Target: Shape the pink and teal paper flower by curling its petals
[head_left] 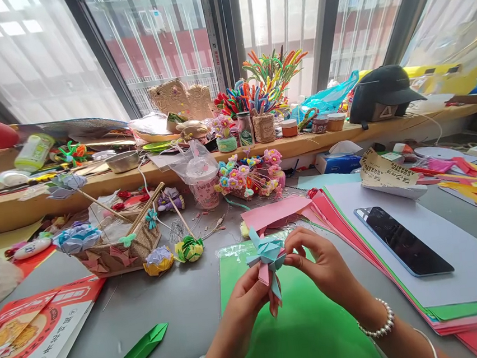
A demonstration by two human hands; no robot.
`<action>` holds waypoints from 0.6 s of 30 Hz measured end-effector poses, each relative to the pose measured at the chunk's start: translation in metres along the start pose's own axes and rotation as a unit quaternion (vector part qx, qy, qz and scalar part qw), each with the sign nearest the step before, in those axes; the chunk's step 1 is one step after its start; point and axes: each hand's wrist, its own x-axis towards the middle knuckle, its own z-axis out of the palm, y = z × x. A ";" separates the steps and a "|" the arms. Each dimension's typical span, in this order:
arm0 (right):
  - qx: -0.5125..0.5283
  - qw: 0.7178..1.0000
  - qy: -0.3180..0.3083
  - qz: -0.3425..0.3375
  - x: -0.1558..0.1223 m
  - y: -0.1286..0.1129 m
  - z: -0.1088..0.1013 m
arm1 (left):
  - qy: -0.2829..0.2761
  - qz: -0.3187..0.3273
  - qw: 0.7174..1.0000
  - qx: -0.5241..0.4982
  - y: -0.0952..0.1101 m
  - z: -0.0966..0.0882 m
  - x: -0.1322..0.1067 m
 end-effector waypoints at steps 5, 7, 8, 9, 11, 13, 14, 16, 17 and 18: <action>-0.047 0.998 -0.032 0.003 0.004 0.002 -0.005 | 0.046 0.039 0.998 -0.027 0.004 -0.005 0.002; -0.117 0.992 -0.044 0.014 0.006 0.008 -0.011 | 0.103 0.098 0.988 -0.061 0.011 -0.012 0.003; -0.174 0.984 -0.041 0.024 0.007 0.012 -0.014 | 0.131 0.131 0.979 -0.082 0.015 -0.017 0.004; -0.246 0.968 -0.033 0.032 0.008 0.016 -0.018 | 0.162 0.167 0.967 -0.106 0.019 -0.022 0.006; -0.405 0.912 -0.013 0.055 0.010 0.025 -0.023 | 0.210 0.213 0.945 -0.132 0.025 -0.031 0.008; -0.439 0.895 -0.023 0.071 0.012 0.032 -0.027 | 0.240 0.227 0.933 -0.144 0.028 -0.039 0.011; -0.451 0.888 -0.030 0.078 0.014 0.035 -0.027 | 0.253 0.225 0.930 -0.139 0.028 -0.042 0.012; -0.469 0.877 -0.045 0.091 0.019 0.039 -0.027 | 0.275 0.213 0.931 -0.111 0.026 -0.045 0.014; -0.478 0.871 -0.053 0.098 0.022 0.040 -0.026 | 0.278 0.204 0.934 -0.096 0.024 -0.046 0.015; -0.488 0.864 -0.062 0.106 0.025 0.041 -0.025 | 0.277 0.194 0.938 -0.080 0.022 -0.047 0.016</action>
